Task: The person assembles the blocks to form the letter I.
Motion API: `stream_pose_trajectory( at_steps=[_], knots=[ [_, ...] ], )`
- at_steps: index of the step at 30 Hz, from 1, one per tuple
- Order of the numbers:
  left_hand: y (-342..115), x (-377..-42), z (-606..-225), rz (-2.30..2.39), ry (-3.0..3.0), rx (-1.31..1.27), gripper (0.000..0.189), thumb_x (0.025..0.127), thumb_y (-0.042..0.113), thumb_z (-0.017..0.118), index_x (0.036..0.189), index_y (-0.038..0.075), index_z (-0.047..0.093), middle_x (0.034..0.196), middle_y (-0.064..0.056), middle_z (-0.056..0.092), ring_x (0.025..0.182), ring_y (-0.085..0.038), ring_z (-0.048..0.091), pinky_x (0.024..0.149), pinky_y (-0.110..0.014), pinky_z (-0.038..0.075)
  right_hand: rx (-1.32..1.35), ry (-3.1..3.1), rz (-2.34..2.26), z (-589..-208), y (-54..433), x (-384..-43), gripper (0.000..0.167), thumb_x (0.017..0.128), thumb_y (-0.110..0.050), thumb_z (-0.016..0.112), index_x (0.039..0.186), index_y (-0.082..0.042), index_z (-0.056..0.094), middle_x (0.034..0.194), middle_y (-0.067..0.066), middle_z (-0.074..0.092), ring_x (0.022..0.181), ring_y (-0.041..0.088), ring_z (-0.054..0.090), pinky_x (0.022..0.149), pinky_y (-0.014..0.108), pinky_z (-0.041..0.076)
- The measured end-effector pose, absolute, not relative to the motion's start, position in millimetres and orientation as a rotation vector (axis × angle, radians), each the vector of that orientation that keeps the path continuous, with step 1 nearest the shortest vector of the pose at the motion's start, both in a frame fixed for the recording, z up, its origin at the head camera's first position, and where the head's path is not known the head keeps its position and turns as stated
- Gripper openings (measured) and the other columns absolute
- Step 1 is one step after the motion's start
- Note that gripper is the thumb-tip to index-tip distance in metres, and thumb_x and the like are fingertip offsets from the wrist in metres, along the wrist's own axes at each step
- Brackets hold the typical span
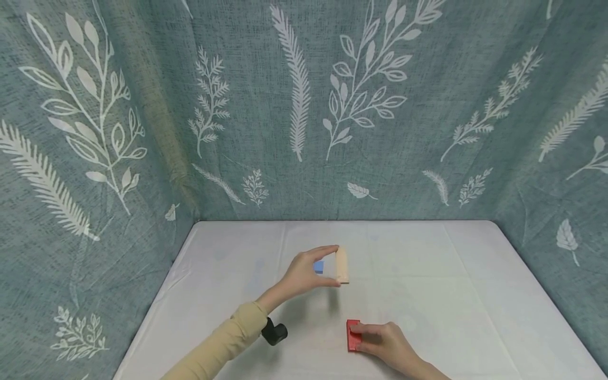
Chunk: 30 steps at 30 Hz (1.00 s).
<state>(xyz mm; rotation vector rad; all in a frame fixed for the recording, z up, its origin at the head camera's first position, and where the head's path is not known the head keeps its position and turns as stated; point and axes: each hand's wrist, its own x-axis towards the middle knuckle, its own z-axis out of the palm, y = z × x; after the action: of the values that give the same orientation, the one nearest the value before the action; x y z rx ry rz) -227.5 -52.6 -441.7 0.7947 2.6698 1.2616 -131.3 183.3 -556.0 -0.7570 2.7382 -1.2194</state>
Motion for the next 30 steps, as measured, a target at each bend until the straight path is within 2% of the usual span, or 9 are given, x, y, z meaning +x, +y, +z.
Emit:
stream_pose_trajectory(
  at_steps=[18,30],
  knots=[
    [-43,-228,-461,1.325,2.641,0.815,0.077,0.070,0.028,0.084,0.138,0.015,0.050,0.140,-0.003,0.053,0.130,-0.024,0.049,0.102,-0.044,0.049,-0.800,2.752,-1.257,-560,183,-131,0.030,0.081,-0.030,0.073,0.107,-0.015,0.073,0.107,0.004,0.073,0.102,0.016,0.068,0.082,0.021,0.057],
    [-38,-226,-473,1.295,2.633,0.822,0.076,0.070,0.025,0.084,0.137,0.012,0.051,0.139,-0.005,0.054,0.129,-0.024,0.051,0.104,-0.040,0.047,-0.772,2.753,-1.241,-560,182,-131,0.031,0.081,-0.031,0.073,0.107,-0.016,0.073,0.107,0.002,0.073,0.103,0.016,0.068,0.083,0.021,0.056]
  ],
)
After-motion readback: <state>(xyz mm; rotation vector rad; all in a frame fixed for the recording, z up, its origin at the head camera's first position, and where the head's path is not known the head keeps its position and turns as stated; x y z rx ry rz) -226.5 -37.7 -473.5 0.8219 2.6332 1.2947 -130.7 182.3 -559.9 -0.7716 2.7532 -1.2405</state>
